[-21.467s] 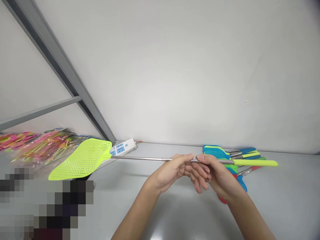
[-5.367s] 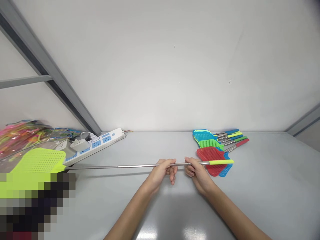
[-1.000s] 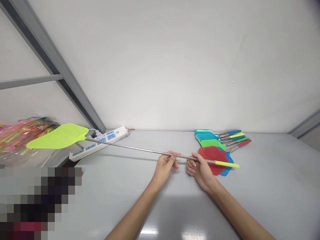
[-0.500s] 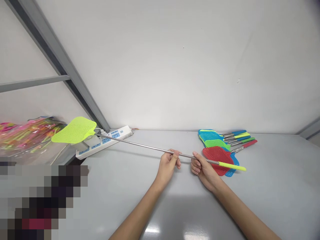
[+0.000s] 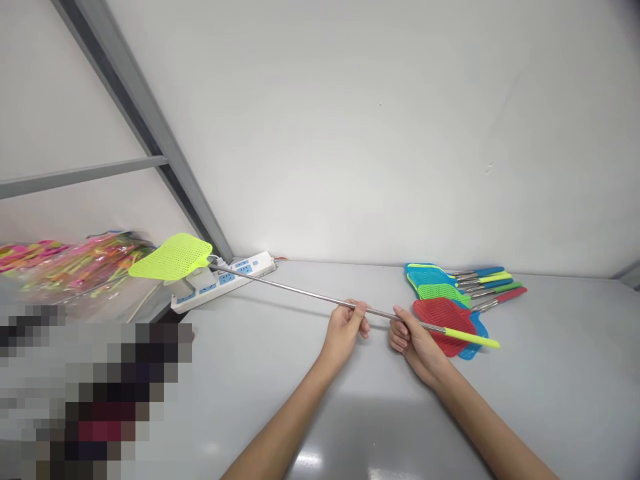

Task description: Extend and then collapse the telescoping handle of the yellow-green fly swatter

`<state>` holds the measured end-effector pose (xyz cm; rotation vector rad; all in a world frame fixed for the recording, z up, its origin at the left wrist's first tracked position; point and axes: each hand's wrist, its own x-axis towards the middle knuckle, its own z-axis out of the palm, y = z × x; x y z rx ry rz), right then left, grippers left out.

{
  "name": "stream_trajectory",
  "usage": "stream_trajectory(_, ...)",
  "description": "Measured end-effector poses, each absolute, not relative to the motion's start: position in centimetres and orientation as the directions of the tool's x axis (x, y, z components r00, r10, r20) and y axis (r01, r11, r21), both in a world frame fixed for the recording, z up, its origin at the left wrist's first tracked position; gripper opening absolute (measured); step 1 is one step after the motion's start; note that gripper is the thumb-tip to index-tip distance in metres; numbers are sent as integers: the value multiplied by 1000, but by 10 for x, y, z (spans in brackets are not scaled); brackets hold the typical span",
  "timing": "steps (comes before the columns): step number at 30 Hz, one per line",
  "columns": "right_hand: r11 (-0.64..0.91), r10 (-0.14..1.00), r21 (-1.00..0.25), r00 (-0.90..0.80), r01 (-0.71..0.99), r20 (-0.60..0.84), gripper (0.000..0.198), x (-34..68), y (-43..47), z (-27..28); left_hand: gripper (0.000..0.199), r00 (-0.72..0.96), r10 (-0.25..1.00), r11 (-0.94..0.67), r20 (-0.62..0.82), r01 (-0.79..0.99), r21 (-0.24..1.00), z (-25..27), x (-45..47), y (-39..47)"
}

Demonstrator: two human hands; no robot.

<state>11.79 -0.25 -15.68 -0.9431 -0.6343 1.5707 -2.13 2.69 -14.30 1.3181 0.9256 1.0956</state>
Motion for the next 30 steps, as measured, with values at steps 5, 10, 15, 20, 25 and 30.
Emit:
stream_trajectory(5, -209, 976, -825, -61, -525, -208, 41, 117, -2, -156, 29, 251, 966, -51, 70, -79, 996, -141, -23, 29)
stream_trajectory(10, -213, 976, -826, -80, -521, -202, 41, 117, -1, -155, 29, 243, 968, -42, 55, -59, 997, -132, -25, 28)
stream_trajectory(15, -226, 974, -824, -91, -520, -209, 41, 116, -1, -153, 28, 239, 969, -43, 59, -70, 997, -125, -26, 25)
stream_trajectory(20, -243, 970, -800, -133, -548, -203, 42, 117, -1, -149, 26, 228, 970, -56, 81, -116, 992, -124, -27, 25)
stream_trajectory(25, -298, 955, -734, -189, -610, -230, 39, 115, -3, -144, 25, 196, 977, -54, 83, -151, 987, -122, -29, 26)
stream_trajectory(30, -340, 939, -637, -219, -692, -264, 37, 111, -8, -136, 23, 144, 985, -69, 96, -183, 981, -117, -31, 22)
